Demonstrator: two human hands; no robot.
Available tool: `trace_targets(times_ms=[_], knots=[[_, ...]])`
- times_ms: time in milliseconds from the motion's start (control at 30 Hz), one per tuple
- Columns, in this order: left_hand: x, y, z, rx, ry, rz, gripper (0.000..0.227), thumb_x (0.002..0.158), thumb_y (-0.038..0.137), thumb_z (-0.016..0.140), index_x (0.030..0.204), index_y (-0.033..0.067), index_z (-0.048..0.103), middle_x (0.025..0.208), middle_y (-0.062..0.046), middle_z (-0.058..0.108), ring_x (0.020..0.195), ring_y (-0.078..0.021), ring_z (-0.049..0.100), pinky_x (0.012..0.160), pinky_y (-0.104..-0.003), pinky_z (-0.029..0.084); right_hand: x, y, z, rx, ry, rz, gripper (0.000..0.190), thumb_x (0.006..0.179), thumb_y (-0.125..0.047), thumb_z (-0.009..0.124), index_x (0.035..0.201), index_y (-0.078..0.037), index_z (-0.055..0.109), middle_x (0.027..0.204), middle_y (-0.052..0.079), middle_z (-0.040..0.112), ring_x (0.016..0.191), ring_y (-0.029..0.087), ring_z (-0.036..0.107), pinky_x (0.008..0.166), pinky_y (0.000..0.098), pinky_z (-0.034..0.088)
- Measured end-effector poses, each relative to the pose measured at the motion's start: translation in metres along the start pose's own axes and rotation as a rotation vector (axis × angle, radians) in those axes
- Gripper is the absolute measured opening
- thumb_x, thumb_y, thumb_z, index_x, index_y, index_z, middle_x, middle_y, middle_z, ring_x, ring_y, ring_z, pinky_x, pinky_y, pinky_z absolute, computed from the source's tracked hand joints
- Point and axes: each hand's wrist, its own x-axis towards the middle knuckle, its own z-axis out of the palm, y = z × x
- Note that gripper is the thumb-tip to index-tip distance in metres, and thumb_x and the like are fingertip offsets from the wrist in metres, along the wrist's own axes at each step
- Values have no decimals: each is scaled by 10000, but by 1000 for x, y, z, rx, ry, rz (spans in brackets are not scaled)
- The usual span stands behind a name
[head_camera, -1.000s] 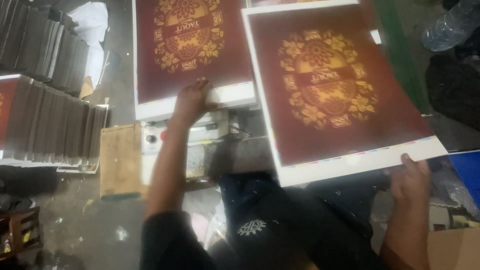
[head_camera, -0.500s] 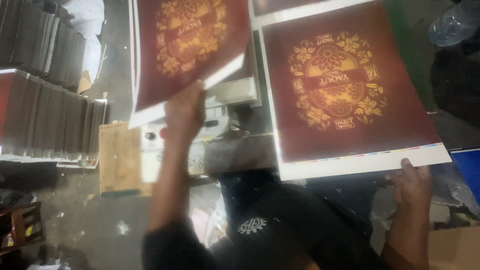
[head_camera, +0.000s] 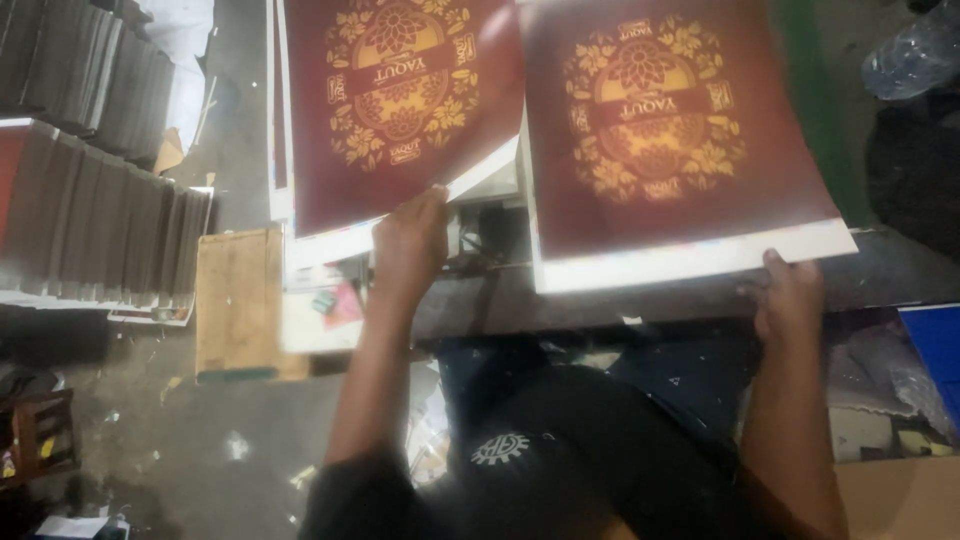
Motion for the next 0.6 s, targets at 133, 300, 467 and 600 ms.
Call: trace_targets(times_ms=[133, 300, 467, 600], knots=[[-2, 7, -4, -10, 16, -2, 122, 954, 39, 646, 1074, 32, 665, 950, -148, 721, 846, -325, 724, 675, -441, 570, 5, 2, 0, 47, -31, 67, 524, 1088, -167, 561, 1547, 18, 389, 1134, 110, 652, 876, 257, 705, 594, 292, 541], [-7, 36, 1, -292, 25, 154, 123, 936, 84, 702, 1043, 37, 663, 1025, -154, 711, 876, -324, 713, 723, -440, 588, -32, -9, 34, -248, 38, 246, 588, 1035, -254, 548, 1582, -66, 441, 1174, 192, 725, 876, 224, 703, 653, 310, 550], [-23, 93, 52, -361, -106, 262, 146, 920, 135, 721, 984, 16, 664, 1049, -171, 687, 933, -348, 691, 799, -465, 575, -70, -8, 105, -267, -296, 251, 512, 989, -224, 615, 1457, -43, 515, 1130, 152, 750, 890, 216, 717, 681, 331, 560], [-20, 135, 59, -377, -217, 357, 198, 896, 207, 745, 924, 23, 676, 1033, -161, 686, 988, -344, 687, 832, -466, 558, -80, 1, 137, 14, -489, 227, 356, 1008, -207, 612, 1301, -5, 612, 1063, 96, 730, 884, 188, 704, 652, 319, 577]])
